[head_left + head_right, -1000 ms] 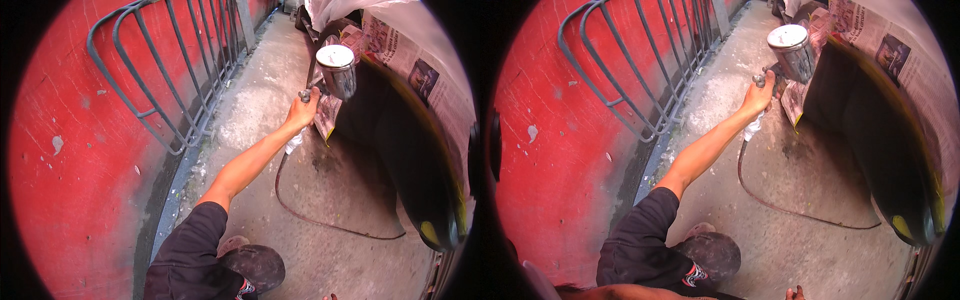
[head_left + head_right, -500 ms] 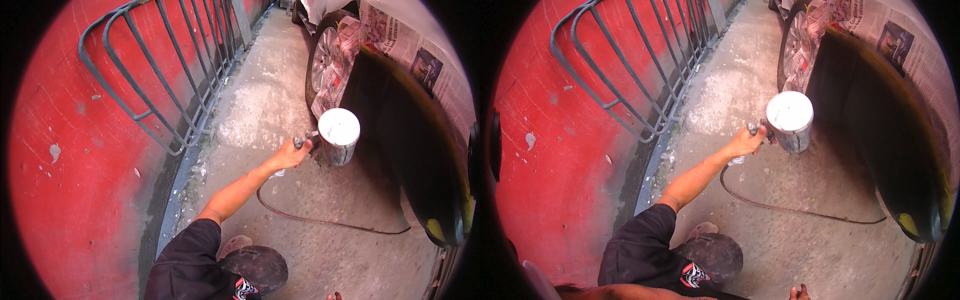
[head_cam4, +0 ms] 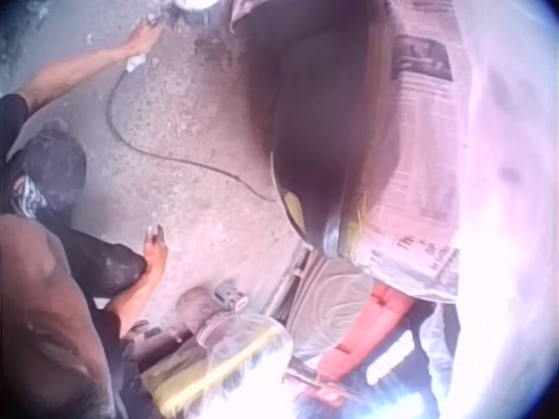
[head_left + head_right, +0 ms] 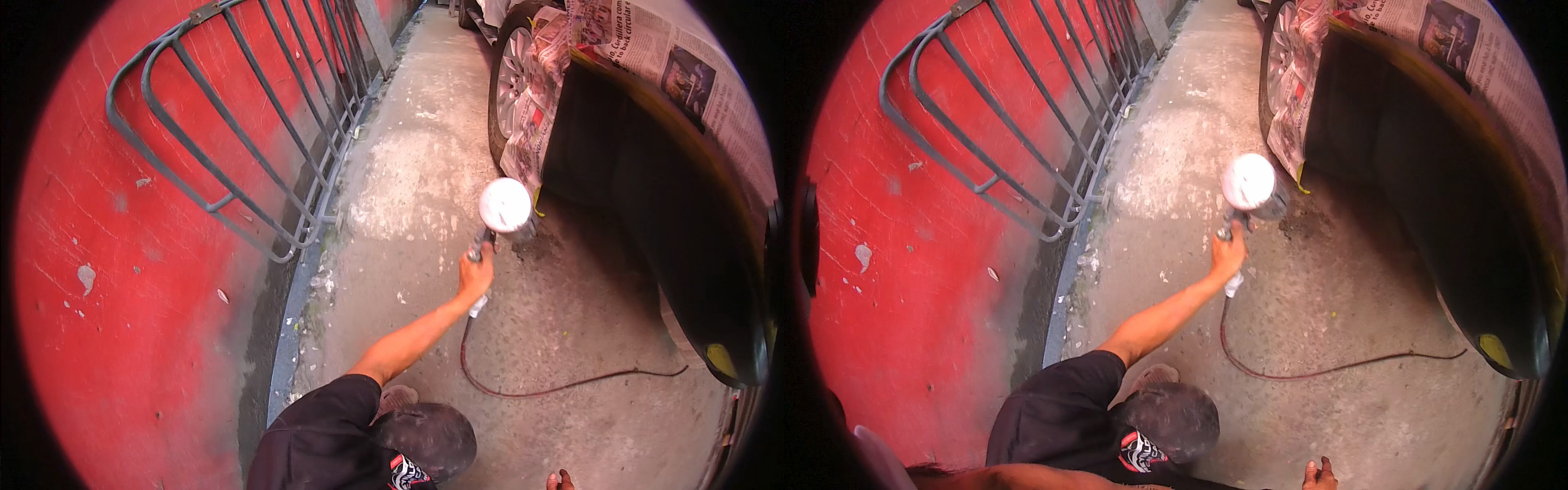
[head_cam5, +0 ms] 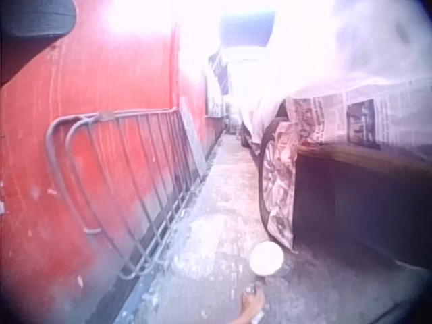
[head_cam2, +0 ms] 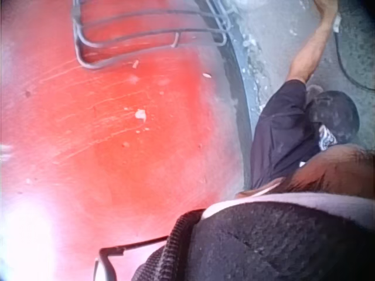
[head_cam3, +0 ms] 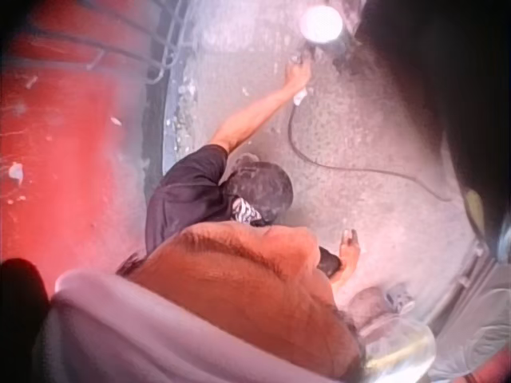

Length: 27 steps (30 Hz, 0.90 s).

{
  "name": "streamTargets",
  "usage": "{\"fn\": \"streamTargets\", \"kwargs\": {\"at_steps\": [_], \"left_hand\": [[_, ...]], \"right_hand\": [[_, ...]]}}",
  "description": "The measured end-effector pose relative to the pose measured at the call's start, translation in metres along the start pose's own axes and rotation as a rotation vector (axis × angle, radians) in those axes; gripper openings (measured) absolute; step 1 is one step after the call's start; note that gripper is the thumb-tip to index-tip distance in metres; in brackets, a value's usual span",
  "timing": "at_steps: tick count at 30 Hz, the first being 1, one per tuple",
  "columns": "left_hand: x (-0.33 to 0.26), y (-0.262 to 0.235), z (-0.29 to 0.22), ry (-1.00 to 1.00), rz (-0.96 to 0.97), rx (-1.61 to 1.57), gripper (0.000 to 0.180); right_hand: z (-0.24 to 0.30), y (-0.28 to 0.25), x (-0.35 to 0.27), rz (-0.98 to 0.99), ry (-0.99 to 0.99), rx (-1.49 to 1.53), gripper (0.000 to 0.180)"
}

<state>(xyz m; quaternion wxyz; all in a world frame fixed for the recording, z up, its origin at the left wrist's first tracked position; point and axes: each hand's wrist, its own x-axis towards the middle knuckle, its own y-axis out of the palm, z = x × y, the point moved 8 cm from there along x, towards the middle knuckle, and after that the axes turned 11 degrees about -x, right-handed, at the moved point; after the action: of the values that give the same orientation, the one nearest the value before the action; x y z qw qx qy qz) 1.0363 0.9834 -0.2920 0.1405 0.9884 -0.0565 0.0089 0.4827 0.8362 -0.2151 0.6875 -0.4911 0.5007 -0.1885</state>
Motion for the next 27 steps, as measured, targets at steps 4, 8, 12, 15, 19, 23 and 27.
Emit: {"fn": "streamTargets", "kwargs": {"at_steps": [4, 8, 12, 15, 19, 23, 27], "left_hand": [[-0.034, 0.029, 0.013, 0.360, -0.077, 0.030, 0.050], [-0.052, 0.077, 0.015, 0.337, -0.091, 0.209, 0.054], [-0.048, 0.107, 0.031, 0.290, -0.040, 0.206, 0.059], [-0.053, 0.134, 0.040, 0.305, 0.095, 0.196, 0.055], [-0.067, 0.170, 0.022, 0.376, 0.388, 0.212, 0.055], [-0.080, 0.176, 0.013, 0.452, 0.448, 0.199, 0.057], [-0.087, 0.154, 0.001, 0.556, 0.292, 0.099, 0.060]], "right_hand": [[0.009, -0.003, 0.004, 0.017, 0.010, -0.018, 0.061], [-0.015, 0.008, 0.007, -0.003, 0.010, 0.020, 0.063], [-0.018, 0.004, 0.002, 0.009, 0.051, 0.038, 0.063], [-0.034, 0.012, 0.006, 0.009, 0.023, -0.059, 0.060], [-0.034, 0.011, 0.002, 0.036, 0.064, 0.016, 0.060], [-0.050, 0.028, 0.010, 0.024, 0.052, 0.092, 0.061], [-0.050, 0.031, 0.008, 0.073, 0.040, 0.112, 0.064]]}}
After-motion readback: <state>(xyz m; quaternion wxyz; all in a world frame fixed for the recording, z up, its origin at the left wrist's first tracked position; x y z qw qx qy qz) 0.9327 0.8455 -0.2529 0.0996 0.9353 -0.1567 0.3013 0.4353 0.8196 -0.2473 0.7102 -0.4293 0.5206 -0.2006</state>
